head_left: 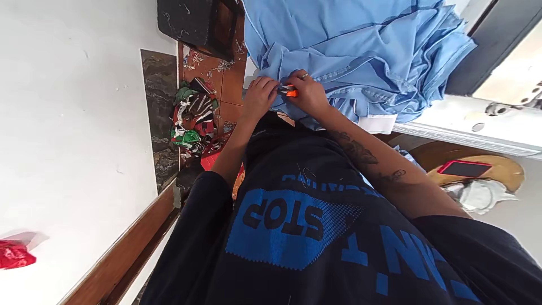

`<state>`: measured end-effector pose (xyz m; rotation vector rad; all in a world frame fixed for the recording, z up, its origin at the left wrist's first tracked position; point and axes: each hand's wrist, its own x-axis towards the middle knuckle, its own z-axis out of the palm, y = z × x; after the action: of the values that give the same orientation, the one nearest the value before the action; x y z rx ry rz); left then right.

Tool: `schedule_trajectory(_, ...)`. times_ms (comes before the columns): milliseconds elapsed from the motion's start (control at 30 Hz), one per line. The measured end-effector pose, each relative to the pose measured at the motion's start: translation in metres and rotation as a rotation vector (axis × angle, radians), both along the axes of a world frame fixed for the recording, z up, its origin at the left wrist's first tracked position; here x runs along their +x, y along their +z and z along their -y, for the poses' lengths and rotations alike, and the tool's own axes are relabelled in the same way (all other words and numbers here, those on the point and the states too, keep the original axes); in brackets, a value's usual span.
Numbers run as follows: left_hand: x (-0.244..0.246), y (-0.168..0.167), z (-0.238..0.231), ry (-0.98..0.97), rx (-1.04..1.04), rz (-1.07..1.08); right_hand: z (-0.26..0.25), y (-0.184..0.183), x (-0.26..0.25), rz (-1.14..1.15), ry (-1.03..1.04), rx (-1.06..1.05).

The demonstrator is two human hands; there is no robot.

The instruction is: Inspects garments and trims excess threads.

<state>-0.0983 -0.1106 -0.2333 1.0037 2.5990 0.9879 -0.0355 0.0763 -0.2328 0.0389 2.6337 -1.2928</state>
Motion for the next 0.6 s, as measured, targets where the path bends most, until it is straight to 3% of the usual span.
schedule_trajectory(67, -0.003, 0.009, -0.005, 0.075, 0.117, 0.134, -0.006, 0.005, -0.003, 0.01, -0.095, -0.139)
schedule_trajectory(167, -0.008, 0.028, -0.011, 0.147, 0.224, 0.444, -0.02, 0.025, -0.009, 0.279, -0.194, -0.347)
schedule_trajectory(300, -0.009, 0.04, -0.018, 0.174, 0.311, 0.584, -0.029, 0.035, -0.005, 0.372, -0.208, -0.643)
schedule_trajectory(400, -0.006, 0.037, -0.019, 0.155, 0.339, 0.521, -0.031, 0.04, -0.002, 0.424, -0.26, -0.755)
schedule_trajectory(600, 0.009, 0.044, -0.022, 0.044, 0.318, 0.049, -0.029, 0.047, 0.002, 0.456, -0.362, -0.858)
